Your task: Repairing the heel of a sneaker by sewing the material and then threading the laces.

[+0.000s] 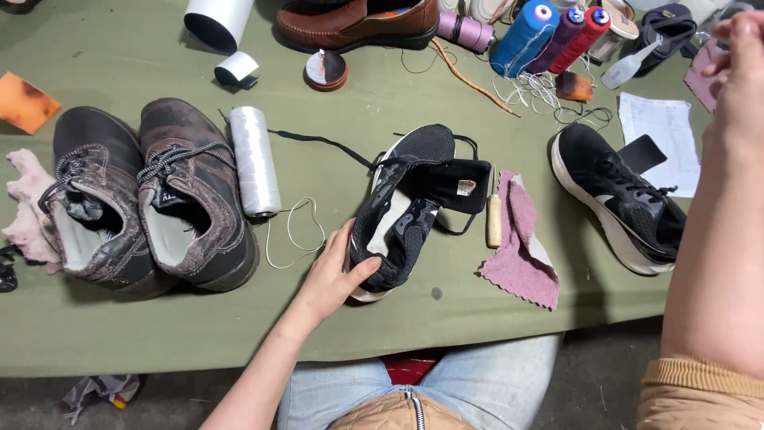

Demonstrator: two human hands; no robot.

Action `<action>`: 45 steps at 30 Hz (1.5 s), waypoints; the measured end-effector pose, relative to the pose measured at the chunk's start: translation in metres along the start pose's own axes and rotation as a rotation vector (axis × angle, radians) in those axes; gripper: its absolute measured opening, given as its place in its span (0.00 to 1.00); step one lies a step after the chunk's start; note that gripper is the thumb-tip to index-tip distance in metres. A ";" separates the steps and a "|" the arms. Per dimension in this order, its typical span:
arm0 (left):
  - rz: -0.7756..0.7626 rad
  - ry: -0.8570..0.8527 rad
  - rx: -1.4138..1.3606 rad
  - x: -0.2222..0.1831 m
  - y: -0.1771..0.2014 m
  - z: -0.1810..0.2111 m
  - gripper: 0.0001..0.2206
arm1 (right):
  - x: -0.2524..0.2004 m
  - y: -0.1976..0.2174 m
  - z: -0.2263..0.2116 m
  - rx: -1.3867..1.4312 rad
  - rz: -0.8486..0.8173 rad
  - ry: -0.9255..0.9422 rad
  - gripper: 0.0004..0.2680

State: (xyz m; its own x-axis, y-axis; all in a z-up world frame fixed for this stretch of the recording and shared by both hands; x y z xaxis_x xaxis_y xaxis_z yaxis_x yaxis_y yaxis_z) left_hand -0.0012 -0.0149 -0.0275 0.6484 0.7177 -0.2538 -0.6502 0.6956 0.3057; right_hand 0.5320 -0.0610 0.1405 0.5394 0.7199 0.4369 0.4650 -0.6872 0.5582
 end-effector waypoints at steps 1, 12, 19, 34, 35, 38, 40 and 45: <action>0.003 0.000 -0.001 0.000 0.000 0.000 0.41 | 0.006 -0.005 0.005 0.001 -0.001 0.002 0.09; 0.054 0.009 -0.156 0.005 -0.001 -0.012 0.41 | -0.074 -0.063 -0.006 0.247 -0.087 -0.308 0.06; 0.034 0.053 -0.335 0.009 -0.020 -0.007 0.43 | -0.189 -0.130 -0.029 0.413 -0.220 -0.316 0.09; 0.315 -0.055 0.726 -0.026 0.059 -0.072 0.18 | -0.262 -0.166 -0.014 0.728 -0.150 -0.454 0.08; 0.290 -0.076 0.722 -0.027 0.053 -0.073 0.11 | -0.265 -0.167 -0.005 0.739 -0.149 -0.456 0.08; 0.213 -0.092 0.554 -0.039 0.042 -0.062 0.05 | -0.271 -0.166 0.001 0.752 -0.129 -0.451 0.07; 0.159 -0.086 0.390 -0.052 0.038 -0.044 0.03 | -0.272 -0.163 -0.004 0.753 -0.109 -0.446 0.07; -0.105 -0.185 0.133 -0.077 0.025 -0.008 0.04 | -0.274 -0.151 -0.042 0.614 -0.165 -0.538 0.07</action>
State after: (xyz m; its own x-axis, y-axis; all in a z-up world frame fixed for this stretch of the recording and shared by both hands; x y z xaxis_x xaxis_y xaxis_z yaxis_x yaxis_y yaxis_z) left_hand -0.0706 -0.0527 -0.0073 0.7790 0.6149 -0.1224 -0.5254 0.7468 0.4077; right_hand 0.2844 -0.1498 -0.0340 0.6200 0.7781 -0.1009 0.7837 -0.6202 0.0333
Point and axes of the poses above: each hand's wrist, its own x-axis towards the middle knuckle, its own y-axis out of the back of the hand, z = x × y, the point moved 5 cm from there along x, towards the middle knuckle, and after that the axes turned 3 degrees about -z, right-handed, at the moved point
